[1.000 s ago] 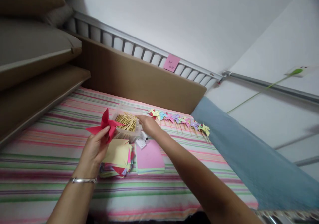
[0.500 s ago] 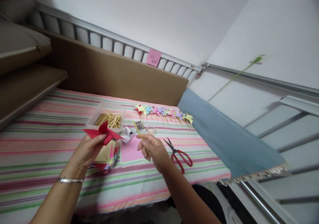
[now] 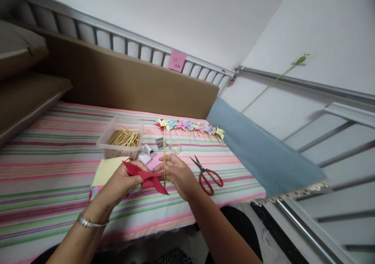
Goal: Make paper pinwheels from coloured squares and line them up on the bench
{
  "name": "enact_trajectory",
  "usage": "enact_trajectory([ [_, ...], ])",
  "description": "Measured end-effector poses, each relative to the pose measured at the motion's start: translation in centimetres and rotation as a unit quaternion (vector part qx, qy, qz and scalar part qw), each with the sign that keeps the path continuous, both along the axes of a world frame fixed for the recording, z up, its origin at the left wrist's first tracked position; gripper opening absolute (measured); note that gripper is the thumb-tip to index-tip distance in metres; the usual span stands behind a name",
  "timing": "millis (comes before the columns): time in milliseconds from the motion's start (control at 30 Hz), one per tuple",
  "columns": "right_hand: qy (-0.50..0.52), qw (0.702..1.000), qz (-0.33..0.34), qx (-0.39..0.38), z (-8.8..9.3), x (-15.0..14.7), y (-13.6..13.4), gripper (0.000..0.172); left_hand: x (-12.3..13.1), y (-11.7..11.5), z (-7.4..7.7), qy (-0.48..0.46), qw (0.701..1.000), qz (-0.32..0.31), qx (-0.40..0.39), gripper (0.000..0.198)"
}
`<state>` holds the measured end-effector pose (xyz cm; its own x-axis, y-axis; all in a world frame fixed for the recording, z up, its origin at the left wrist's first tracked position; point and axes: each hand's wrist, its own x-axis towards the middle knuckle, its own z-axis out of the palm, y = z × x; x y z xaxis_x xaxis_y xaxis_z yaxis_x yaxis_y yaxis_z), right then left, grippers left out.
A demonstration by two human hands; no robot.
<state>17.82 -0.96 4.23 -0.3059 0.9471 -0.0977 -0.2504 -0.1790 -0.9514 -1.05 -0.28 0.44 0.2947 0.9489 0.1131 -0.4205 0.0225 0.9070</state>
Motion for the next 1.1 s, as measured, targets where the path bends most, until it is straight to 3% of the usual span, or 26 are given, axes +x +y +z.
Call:
enact_trajectory([
  [267, 0.087, 0.995, -0.049, -0.011, 0.6, 1.3, 0.6, 0.021, -2.0, 0.2, 0.8, -0.071, 0.997, 0.02, -0.018, 0.023],
  [500, 0.08, 0.995, -0.059, -0.004, 0.9, 1.4, 0.2, 0.022, -1.9, 0.1, 1.0, -0.087, 0.996, 0.021, -0.025, 0.025],
  [867, 0.082, 0.993, -0.08, -0.018, 0.9, 1.7, 0.4, 0.023, -2.5, 0.3, 0.4, -0.095, 0.995, -0.023, 0.025, 0.019],
  [1000, 0.052, 0.996, -0.069, -0.004, 0.7, 1.5, 0.3, 0.022, -2.3, 0.6, 0.1, -0.089, 0.994, -0.034, 0.055, 0.014],
  [1100, -0.022, 0.997, -0.052, 0.045, 0.1, 1.2, 0.2, 0.027, -1.9, 0.8, 0.0, -0.032, 0.994, -0.042, 0.096, 0.009],
])
